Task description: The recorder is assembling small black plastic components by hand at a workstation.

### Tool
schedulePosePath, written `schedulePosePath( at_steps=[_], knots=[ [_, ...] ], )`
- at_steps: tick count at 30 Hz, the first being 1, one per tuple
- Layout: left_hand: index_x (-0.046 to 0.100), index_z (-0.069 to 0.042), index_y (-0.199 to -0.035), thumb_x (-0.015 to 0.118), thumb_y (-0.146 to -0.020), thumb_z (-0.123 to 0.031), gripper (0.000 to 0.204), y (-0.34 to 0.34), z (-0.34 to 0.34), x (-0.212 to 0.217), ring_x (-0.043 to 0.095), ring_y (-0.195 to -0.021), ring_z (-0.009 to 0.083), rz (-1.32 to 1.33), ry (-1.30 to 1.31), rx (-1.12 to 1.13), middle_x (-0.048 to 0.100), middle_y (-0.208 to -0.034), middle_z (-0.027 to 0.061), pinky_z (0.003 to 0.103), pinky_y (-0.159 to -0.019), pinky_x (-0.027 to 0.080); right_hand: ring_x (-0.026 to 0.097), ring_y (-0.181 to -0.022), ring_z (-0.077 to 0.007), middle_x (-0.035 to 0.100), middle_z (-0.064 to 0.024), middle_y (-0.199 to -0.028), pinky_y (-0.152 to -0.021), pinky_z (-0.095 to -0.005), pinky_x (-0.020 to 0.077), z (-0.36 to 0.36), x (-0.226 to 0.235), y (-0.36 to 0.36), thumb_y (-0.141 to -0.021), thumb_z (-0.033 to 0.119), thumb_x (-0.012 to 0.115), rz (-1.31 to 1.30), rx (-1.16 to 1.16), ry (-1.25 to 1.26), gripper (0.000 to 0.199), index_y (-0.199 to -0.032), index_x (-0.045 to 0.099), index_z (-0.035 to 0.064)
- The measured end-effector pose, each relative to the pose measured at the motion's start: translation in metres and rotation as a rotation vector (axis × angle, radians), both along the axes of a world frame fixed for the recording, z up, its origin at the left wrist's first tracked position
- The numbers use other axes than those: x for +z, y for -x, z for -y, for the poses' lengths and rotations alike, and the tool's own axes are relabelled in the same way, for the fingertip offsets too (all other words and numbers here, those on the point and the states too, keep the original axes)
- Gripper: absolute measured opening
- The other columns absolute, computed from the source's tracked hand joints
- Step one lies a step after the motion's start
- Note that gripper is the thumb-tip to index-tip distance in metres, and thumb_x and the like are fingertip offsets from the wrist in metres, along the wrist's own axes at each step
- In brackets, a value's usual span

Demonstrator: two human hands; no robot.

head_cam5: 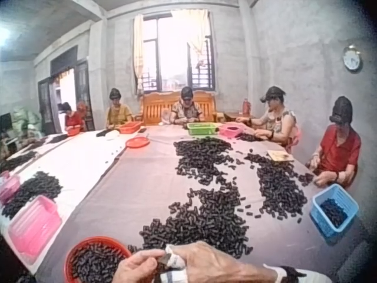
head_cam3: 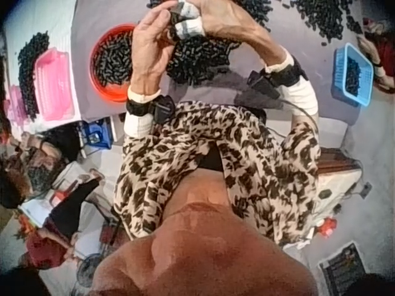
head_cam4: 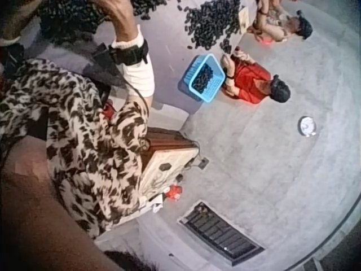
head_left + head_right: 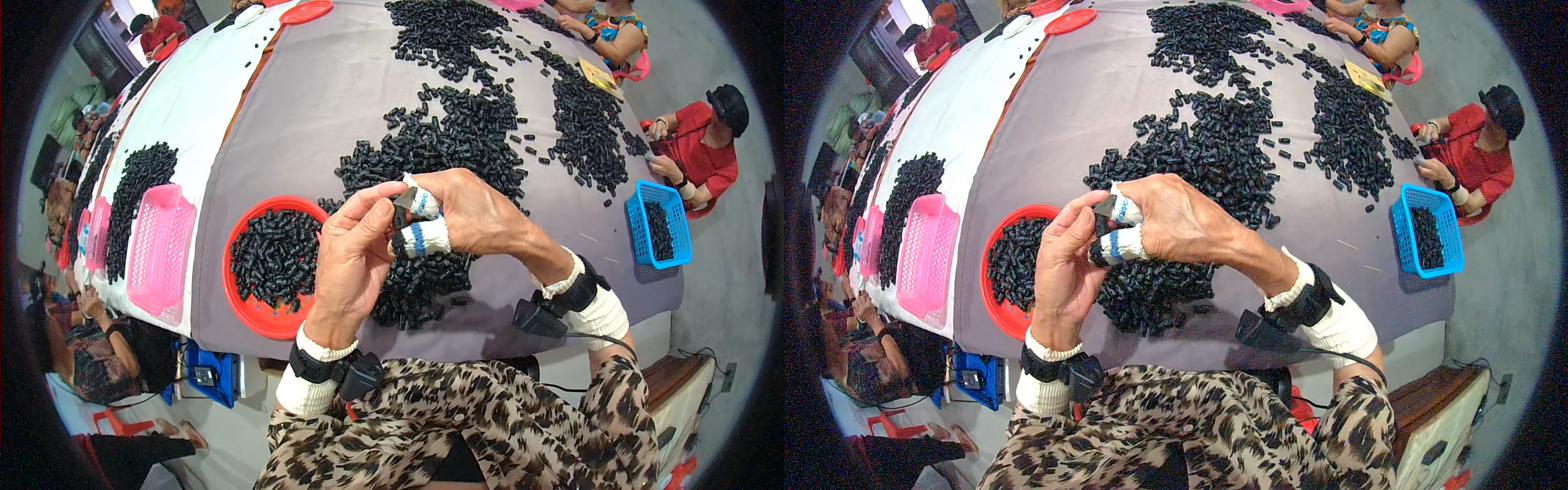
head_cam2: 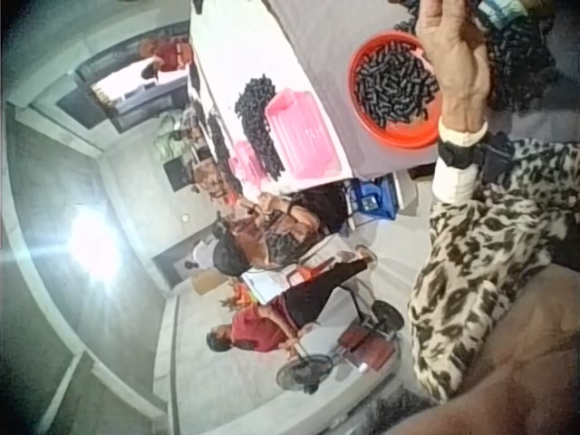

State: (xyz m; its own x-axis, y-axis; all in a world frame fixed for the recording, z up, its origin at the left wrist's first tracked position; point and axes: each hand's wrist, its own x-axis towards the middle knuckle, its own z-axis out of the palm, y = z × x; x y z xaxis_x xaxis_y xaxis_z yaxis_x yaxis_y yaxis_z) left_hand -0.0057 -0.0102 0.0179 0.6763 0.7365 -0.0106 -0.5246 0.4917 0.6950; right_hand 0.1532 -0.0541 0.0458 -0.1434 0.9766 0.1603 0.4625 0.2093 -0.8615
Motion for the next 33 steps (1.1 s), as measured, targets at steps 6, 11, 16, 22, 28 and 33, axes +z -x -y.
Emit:
schedulePosePath(
  at_steps=[6, 11, 16, 22, 28, 33],
  knots=[
    [0.057, 0.001, -0.107, 0.054, -0.089, -0.012, 0.022, 0.0, 0.0, 0.0, 0.06, -0.075, 0.0094, -0.013, 0.011, -0.002, 0.061, -0.084, 0.003, 0.023, -0.066, 0.052, 0.054, -0.059, -0.0225, 0.056, -0.0113, -0.065, -0.058, -0.035, 0.0427, 0.0, 0.0, 0.0, -0.07, 0.033, 0.067, 0.028, 0.006, -0.004, 0.036, -0.079, 0.054, 0.0],
    [0.057, 0.001, -0.105, 0.054, -0.089, -0.011, 0.021, 0.0, 0.0, -0.002, 0.061, -0.076, 0.0101, 0.004, 0.015, -0.005, 0.063, -0.088, 0.0055, 0.023, -0.066, 0.051, 0.056, -0.06, -0.0283, 0.057, -0.014, -0.066, -0.059, -0.0364, 0.0431, 0.001, -0.001, 0.002, -0.073, 0.031, 0.064, 0.02, 0.032, -0.047, 0.035, -0.08, 0.054, -0.0015],
    [0.057, 0.002, -0.105, 0.054, -0.088, -0.01, 0.021, -0.002, -0.001, -0.004, 0.061, -0.077, 0.0109, -0.006, 0.029, 0.0, 0.063, -0.09, 0.0071, 0.023, -0.065, 0.051, 0.057, -0.063, -0.0321, 0.058, -0.0165, -0.069, -0.059, -0.0381, 0.0427, 0.0, -0.002, -0.001, -0.074, 0.029, 0.062, 0.066, 0.056, -0.074, 0.033, -0.081, 0.054, -0.0023],
    [0.057, 0.002, -0.105, 0.054, -0.088, -0.01, 0.021, -0.003, -0.002, -0.007, 0.062, -0.077, 0.0112, -0.024, 0.019, 0.009, 0.063, -0.091, 0.0072, 0.023, -0.066, 0.051, 0.056, -0.063, -0.0343, 0.058, -0.0176, -0.069, -0.059, -0.0396, 0.0426, 0.002, -0.001, 0.0, -0.075, 0.027, 0.06, 0.024, 0.056, -0.059, 0.03, -0.082, 0.054, -0.0019],
    [0.055, 0.002, -0.107, 0.053, -0.089, -0.01, 0.023, -0.005, -0.002, -0.007, 0.061, -0.082, 0.0126, -0.005, 0.036, -0.028, 0.063, -0.095, 0.0083, 0.025, -0.071, 0.051, 0.057, -0.063, -0.0214, 0.061, -0.0115, -0.073, -0.062, -0.0324, 0.0452, 0.002, -0.004, -0.006, -0.074, 0.021, 0.066, 0.092, 0.06, -0.033, 0.029, -0.093, 0.057, 0.0006],
    [0.054, 0.003, -0.109, 0.052, -0.089, -0.011, 0.024, -0.005, 0.0, -0.007, 0.061, -0.085, 0.0136, 0.017, 0.048, -0.049, 0.062, -0.097, 0.009, 0.026, -0.075, 0.051, 0.057, -0.063, -0.0234, 0.06, -0.0122, -0.072, -0.061, -0.0334, 0.0451, 0.003, -0.008, -0.006, -0.072, 0.019, 0.066, 0.094, 0.046, -0.04, 0.028, -0.09, 0.056, 0.0002]
  ],
)
